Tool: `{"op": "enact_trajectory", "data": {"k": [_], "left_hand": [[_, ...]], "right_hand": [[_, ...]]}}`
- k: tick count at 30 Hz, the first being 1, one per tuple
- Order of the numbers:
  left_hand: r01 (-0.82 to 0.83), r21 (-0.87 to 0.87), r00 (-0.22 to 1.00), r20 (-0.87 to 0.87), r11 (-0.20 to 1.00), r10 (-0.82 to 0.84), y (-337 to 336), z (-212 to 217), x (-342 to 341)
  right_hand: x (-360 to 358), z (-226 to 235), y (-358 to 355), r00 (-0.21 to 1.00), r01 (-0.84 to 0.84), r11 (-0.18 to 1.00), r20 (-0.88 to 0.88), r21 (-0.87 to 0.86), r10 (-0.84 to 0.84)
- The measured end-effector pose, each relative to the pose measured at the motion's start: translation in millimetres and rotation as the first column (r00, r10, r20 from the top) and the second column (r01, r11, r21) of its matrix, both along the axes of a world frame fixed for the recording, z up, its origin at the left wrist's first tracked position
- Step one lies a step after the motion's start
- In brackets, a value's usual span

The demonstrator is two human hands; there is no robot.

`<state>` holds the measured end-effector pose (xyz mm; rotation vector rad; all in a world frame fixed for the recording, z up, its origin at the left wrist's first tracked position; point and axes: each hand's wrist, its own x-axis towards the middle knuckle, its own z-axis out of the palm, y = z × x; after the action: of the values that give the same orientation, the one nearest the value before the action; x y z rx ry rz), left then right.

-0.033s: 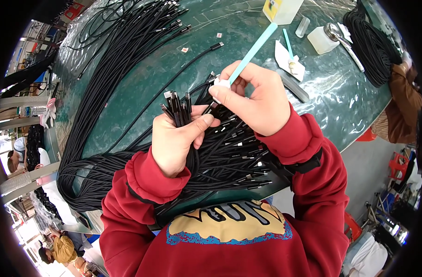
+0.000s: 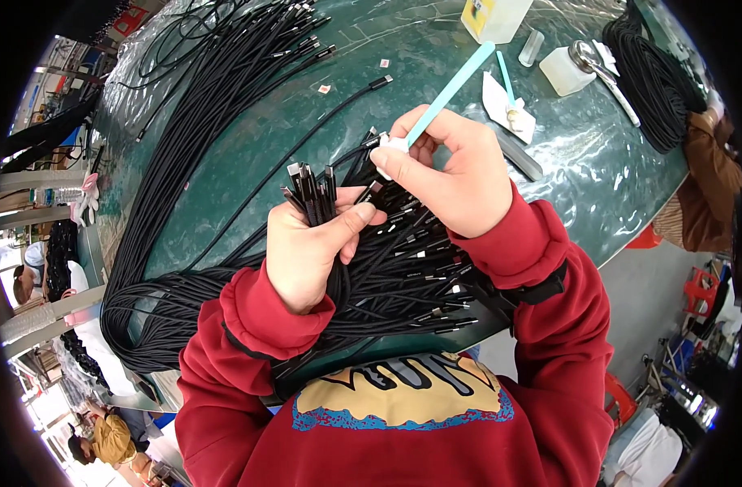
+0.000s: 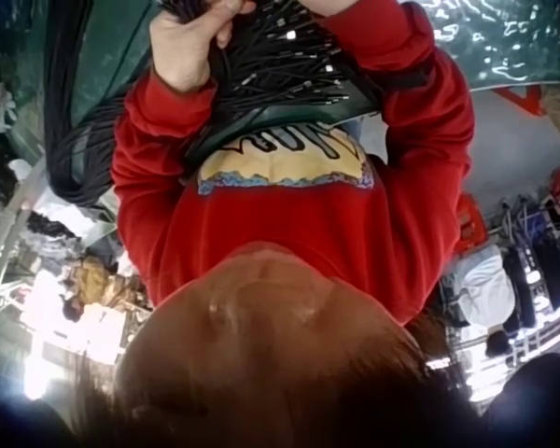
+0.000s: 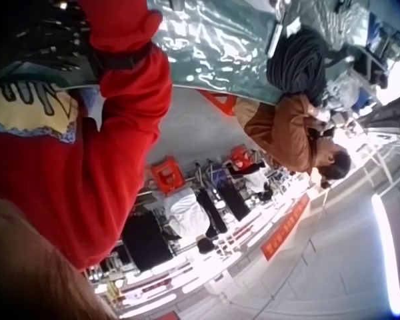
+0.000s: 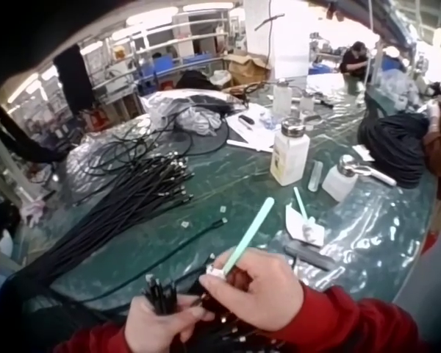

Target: The person gathers a bundle of cables, selects individual ends to wipe with a cloth-tipped tool, and scrapes the connectors with a small blade. After cleaning several cable ends one by one, the person sets the bundle back down on the work surface.

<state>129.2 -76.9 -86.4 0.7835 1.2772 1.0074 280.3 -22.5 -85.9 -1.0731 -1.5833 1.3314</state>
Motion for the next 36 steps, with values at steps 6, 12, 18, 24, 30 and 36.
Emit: {"op": "enact_trajectory", "data": {"k": [6,12,18,24,30,36], "left_hand": [[0.046,0.063,0.998,-0.043,0.997,-0.043,0.5,-6.6,2.3],[-0.009,0.259,0.994,-0.107,0.966,0.038,-2.8,-8.4,3.2],[0.020,-0.027,0.889,0.458,0.999,-0.005,2.1,-3.0,-11.7],[0.095,-0.066,0.983,0.165,0.993,-0.083,4.1,1.4,-6.3],[0.082,-0.088,0.984,0.165,0.993,-0.067,3.0,-0.1,-3.3],[0.097,-0.110,0.987,0.135,0.989,-0.082,3.2,-3.5,-5.0]], "right_hand": [[5.5,-4.8,3.8,0.999,0.026,0.996,-0.044,0.087,-0.023],[11.9,-7.5,9.5,0.989,0.050,0.994,-0.145,0.099,-0.036],[14.4,-6.7,9.1,0.966,-0.043,0.998,-0.258,-0.041,0.031],[12.3,-6.6,10.7,0.954,-0.088,0.987,-0.297,-0.132,0.045],[11.7,-12.3,12.1,0.964,-0.026,0.995,-0.267,-0.092,0.000],[5.0,-7.0,2.7,0.979,-0.070,0.997,-0.190,0.034,0.076]]}}
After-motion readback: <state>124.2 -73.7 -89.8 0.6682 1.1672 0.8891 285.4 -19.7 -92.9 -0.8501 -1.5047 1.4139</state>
